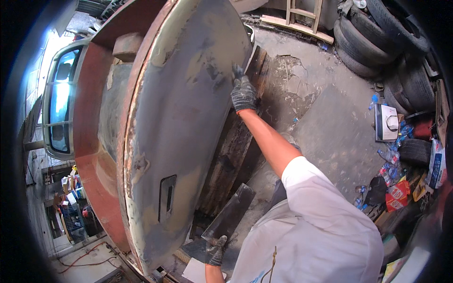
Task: The person sands the surface of a car trunk lid using a sanding block and sandpaper. They repeatedly rub the sanding block across the trunk lid, focusing on smoothing the surface. The person also handles a separate metal panel, sanding it as well.
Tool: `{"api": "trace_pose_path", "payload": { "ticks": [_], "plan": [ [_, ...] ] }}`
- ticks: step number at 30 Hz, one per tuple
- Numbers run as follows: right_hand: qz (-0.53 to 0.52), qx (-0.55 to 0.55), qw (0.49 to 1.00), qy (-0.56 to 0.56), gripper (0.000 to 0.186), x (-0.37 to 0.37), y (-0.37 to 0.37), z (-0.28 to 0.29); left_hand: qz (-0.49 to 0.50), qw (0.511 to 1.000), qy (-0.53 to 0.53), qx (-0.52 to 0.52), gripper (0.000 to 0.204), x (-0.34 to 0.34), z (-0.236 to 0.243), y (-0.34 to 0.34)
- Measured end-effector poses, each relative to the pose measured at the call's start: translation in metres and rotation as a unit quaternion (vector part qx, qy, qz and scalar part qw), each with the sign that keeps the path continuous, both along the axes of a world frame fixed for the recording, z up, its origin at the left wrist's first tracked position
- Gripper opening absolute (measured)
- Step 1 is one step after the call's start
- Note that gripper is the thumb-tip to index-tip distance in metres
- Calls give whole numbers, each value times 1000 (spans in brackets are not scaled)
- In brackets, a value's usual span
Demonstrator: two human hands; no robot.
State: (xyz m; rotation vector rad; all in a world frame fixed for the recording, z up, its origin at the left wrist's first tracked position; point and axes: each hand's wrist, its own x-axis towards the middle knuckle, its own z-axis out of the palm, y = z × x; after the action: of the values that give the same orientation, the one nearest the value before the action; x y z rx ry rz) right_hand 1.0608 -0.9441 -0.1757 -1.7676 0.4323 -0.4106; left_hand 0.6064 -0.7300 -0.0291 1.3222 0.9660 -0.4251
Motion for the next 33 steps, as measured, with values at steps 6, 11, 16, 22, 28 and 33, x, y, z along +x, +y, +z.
{"api": "trace_pose_path", "payload": {
  "ticks": [6,11,16,22,28,33],
  "plan": [
    [-49,-182,978,-89,50,-1,57,11,-23,1000,-10,-7,63,0,1,2],
    [40,11,990,-137,62,-27,77,-3,-6,999,20,-38,62,10,-4,5],
    [189,-209,958,-45,52,-46,35,-16,-89,995,36,17,59,28,-7,17],
    [30,73,994,-69,30,-1,-10,-24,-31,998,15,-52,60,38,-11,25],
    [20,-57,996,-62,29,3,44,-35,-90,996,25,-9,64,45,-5,13],
    [-44,-232,946,-221,31,-33,57,-45,-95,993,44,47,50,58,14,-12]
  ]
}}
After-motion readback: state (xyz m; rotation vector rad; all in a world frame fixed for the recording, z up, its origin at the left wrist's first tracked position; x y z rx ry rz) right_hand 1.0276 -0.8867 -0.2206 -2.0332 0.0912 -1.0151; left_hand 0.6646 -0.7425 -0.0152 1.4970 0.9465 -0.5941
